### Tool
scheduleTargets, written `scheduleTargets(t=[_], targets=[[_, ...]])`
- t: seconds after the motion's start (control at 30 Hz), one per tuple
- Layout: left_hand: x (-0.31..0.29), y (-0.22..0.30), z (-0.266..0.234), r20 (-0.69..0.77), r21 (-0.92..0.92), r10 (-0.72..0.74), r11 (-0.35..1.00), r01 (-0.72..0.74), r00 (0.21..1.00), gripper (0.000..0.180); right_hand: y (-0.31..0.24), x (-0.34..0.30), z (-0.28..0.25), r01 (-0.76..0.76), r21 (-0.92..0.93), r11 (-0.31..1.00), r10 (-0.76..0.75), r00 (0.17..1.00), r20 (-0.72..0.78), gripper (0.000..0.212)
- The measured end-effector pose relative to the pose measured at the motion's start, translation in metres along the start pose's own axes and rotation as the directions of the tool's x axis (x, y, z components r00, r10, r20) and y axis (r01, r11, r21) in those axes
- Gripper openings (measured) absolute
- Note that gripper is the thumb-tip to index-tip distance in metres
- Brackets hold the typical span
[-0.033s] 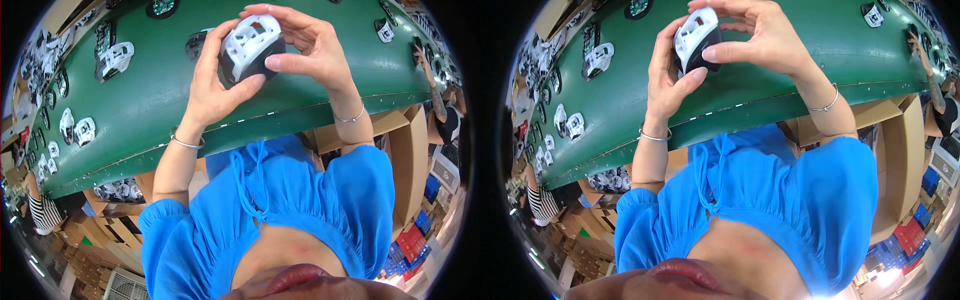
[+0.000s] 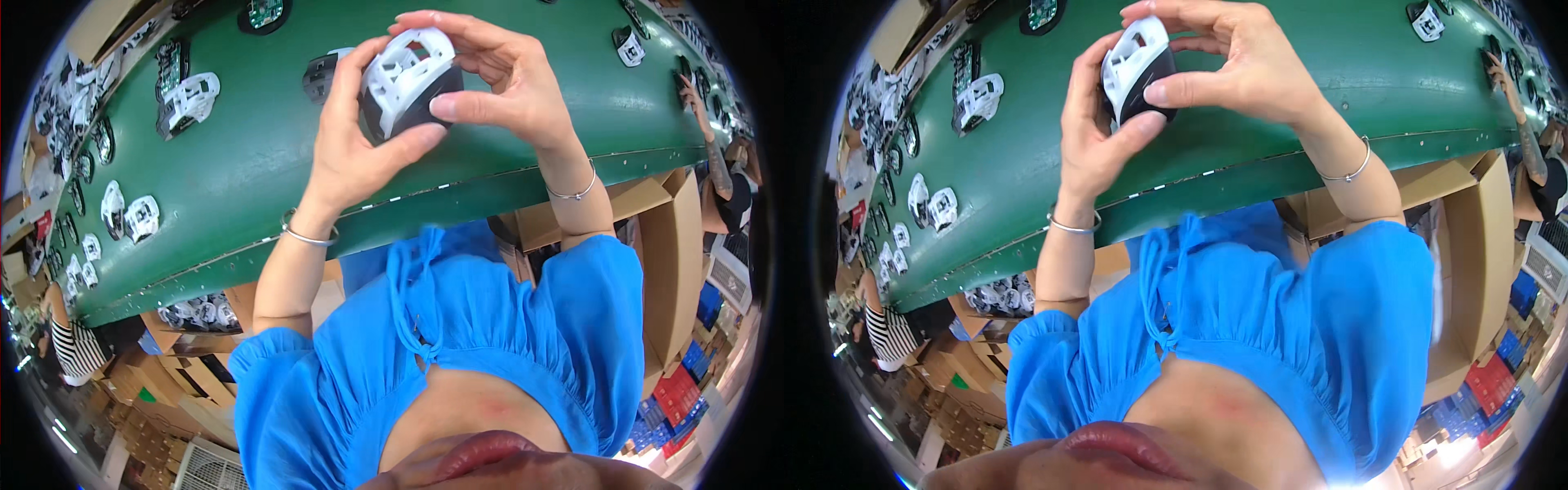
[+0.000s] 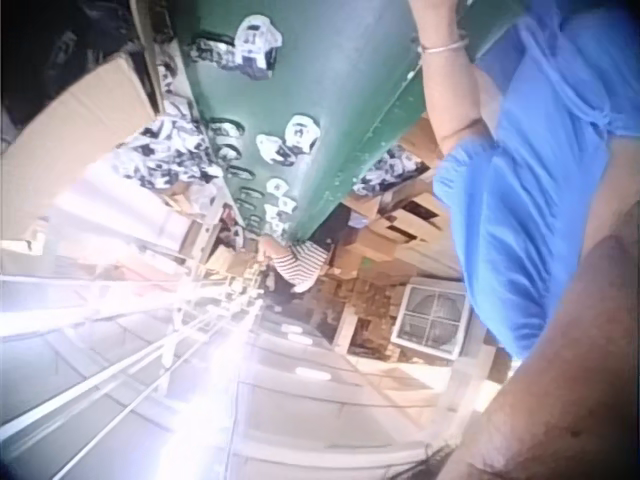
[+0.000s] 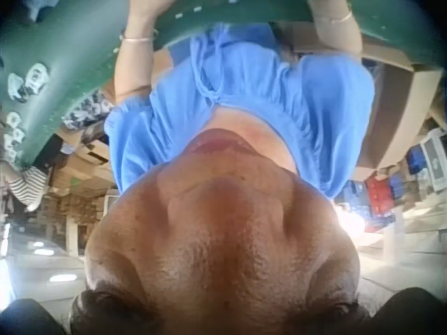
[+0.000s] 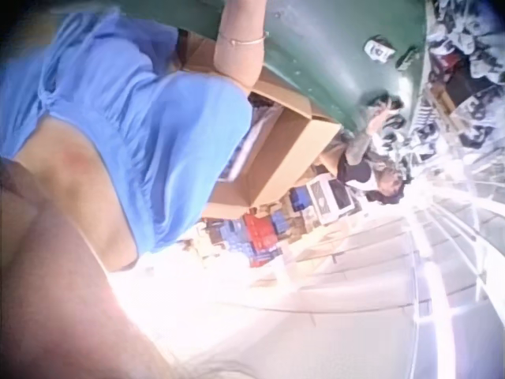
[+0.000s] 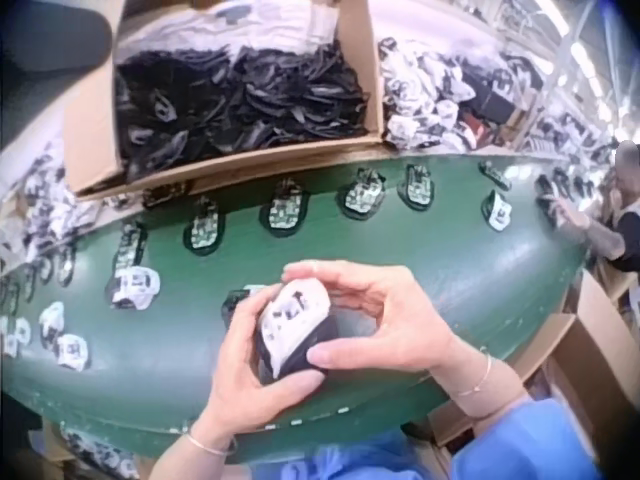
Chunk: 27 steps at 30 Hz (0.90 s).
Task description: The person assembles computer mouse shells by fitting side panels onto the mouse frames by hand and placing them onto the conveyor belt.
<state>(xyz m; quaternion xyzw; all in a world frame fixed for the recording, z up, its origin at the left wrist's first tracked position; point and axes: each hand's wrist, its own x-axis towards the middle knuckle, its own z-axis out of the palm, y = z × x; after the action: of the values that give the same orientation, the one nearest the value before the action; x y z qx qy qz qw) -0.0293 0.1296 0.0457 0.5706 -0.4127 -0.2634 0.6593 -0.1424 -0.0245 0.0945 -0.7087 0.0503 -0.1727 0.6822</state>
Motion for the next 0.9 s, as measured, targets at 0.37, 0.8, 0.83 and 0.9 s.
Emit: scheduleTargets(t=[0.37,0.8,0.83,0.9], targets=[[0.001,0.001,0.012,0.008,0.216,0.166,0.962,-0.164,0.986,0.075,0.020,-0.019,-0.001,0.122,0.046,0.992,-0.114,0.984,-0.138,0.061],[-0.008,0.012,-0.005,0.114,0.170,-0.142,0.978,0.122,0.983,0.070,0.020,-0.015,-0.002,-0.173,0.139,0.975,0.168,0.985,0.042,0.063],[-0.009,0.011,-0.004,0.096,0.189,-0.129,0.976,0.109,0.987,0.069,0.024,-0.015,-0.004,-0.142,0.212,0.967,0.128,0.989,0.078,0.063],[-0.012,0.011,0.001,0.083,0.179,-0.103,0.980,0.087,0.991,0.068,0.011,-0.014,-0.011,-0.105,0.070,0.992,0.095,0.986,0.135,0.064]])
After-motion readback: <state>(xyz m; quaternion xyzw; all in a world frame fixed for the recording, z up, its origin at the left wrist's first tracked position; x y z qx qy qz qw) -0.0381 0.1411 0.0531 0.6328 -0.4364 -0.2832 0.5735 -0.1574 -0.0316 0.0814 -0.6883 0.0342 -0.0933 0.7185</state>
